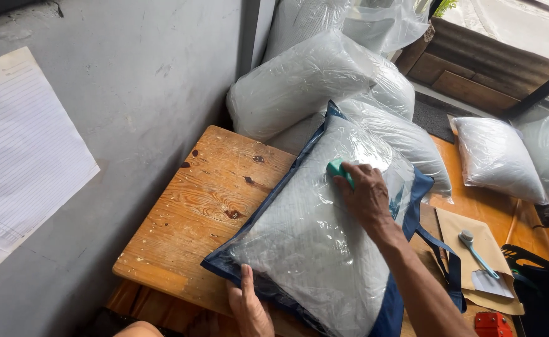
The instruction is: Brushing the surface of a packaged pillow bag using a small hand brush to clean or smooth it.
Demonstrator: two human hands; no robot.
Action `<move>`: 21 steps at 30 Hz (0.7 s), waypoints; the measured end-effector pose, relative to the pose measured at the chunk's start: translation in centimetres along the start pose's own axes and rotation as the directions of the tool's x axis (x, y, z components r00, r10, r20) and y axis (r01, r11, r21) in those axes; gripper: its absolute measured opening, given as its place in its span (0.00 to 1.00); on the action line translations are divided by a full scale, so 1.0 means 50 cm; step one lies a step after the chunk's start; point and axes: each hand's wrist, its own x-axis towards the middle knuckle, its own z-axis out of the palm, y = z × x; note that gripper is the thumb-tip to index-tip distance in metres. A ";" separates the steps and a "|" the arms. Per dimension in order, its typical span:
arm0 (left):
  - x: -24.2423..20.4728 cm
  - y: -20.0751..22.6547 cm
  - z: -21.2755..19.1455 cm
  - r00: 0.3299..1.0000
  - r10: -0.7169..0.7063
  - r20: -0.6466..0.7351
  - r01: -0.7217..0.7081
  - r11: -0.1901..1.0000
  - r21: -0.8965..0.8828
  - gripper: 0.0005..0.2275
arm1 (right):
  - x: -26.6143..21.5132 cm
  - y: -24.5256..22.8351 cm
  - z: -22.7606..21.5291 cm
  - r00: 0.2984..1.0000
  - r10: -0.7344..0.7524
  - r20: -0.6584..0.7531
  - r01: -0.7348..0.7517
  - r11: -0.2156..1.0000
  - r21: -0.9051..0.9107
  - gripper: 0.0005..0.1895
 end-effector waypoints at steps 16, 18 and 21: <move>0.071 -0.050 -0.013 0.967 -0.191 -0.170 0.177 0.980 -0.095 0.25 | -0.012 -0.193 -0.048 0.922 -0.384 -0.047 0.385 0.923 0.015 0.12; 0.049 -0.031 -0.004 0.957 -0.217 -0.194 0.202 0.975 -0.093 0.27 | 0.041 -0.090 -0.005 0.983 -0.185 0.021 0.185 0.982 -0.033 0.15; 0.084 -0.067 -0.011 0.965 -0.182 -0.191 0.147 0.972 -0.185 0.27 | 0.050 -0.080 0.014 0.996 0.005 0.090 0.002 0.997 -0.079 0.16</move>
